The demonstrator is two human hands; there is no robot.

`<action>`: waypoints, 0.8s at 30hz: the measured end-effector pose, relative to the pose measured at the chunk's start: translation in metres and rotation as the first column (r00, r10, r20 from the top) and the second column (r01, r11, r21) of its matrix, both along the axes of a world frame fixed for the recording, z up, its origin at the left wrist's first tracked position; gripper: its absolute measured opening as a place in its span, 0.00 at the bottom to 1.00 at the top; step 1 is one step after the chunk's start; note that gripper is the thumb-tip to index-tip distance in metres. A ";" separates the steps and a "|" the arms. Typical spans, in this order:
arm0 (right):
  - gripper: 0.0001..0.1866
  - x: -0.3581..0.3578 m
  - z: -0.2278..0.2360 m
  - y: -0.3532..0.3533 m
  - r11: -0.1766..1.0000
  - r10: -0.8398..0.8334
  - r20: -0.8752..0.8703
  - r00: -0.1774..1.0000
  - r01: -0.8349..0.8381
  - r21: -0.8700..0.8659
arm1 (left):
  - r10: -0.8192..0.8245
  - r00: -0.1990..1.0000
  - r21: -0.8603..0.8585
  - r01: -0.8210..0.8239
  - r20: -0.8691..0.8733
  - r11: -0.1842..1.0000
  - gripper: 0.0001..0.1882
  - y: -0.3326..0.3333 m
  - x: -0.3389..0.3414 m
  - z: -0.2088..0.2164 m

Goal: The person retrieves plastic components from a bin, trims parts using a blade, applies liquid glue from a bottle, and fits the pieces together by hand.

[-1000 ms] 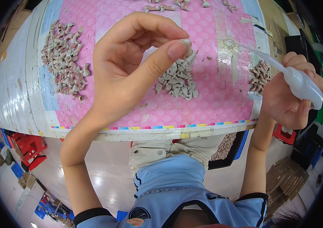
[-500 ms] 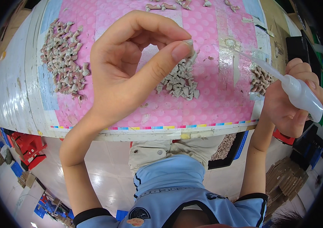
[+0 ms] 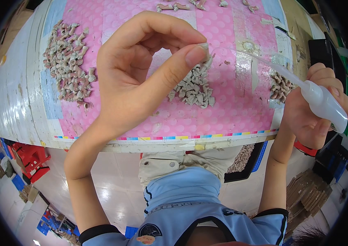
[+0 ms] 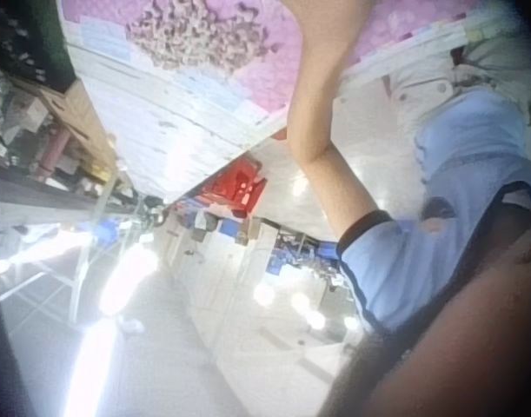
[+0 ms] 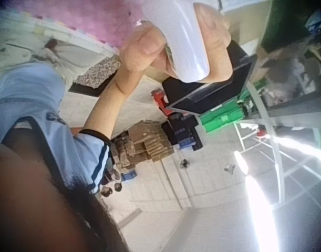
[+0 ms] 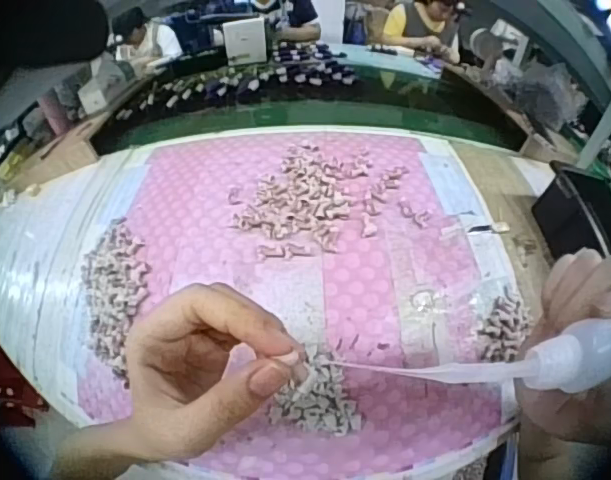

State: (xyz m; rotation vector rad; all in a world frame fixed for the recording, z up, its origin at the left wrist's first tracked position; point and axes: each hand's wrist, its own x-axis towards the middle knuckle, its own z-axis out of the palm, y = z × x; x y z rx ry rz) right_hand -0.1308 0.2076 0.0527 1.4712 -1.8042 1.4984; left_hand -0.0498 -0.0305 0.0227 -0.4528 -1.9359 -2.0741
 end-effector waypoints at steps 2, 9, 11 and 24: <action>0.20 0.000 -0.001 0.000 1.000 -0.006 -0.003 1.000 0.006 -0.011 | 0.002 1.000 0.001 -0.002 0.003 1.000 0.07 0.000 0.000 0.000; 0.20 -0.001 -0.001 0.001 1.000 -0.004 -0.010 1.000 0.004 -0.007 | 0.007 1.000 0.002 -0.007 -0.001 1.000 0.07 0.000 0.000 0.000; 0.20 -0.001 -0.001 0.001 1.000 0.004 -0.004 1.000 -0.004 -0.003 | 0.006 1.000 0.000 -0.006 -0.001 1.000 0.07 0.000 0.000 0.000; 0.21 0.002 -0.001 -0.001 1.000 0.001 0.017 1.000 0.000 -0.027 | 0.012 1.000 -0.007 -0.012 -0.006 1.000 0.07 0.000 -0.001 -0.001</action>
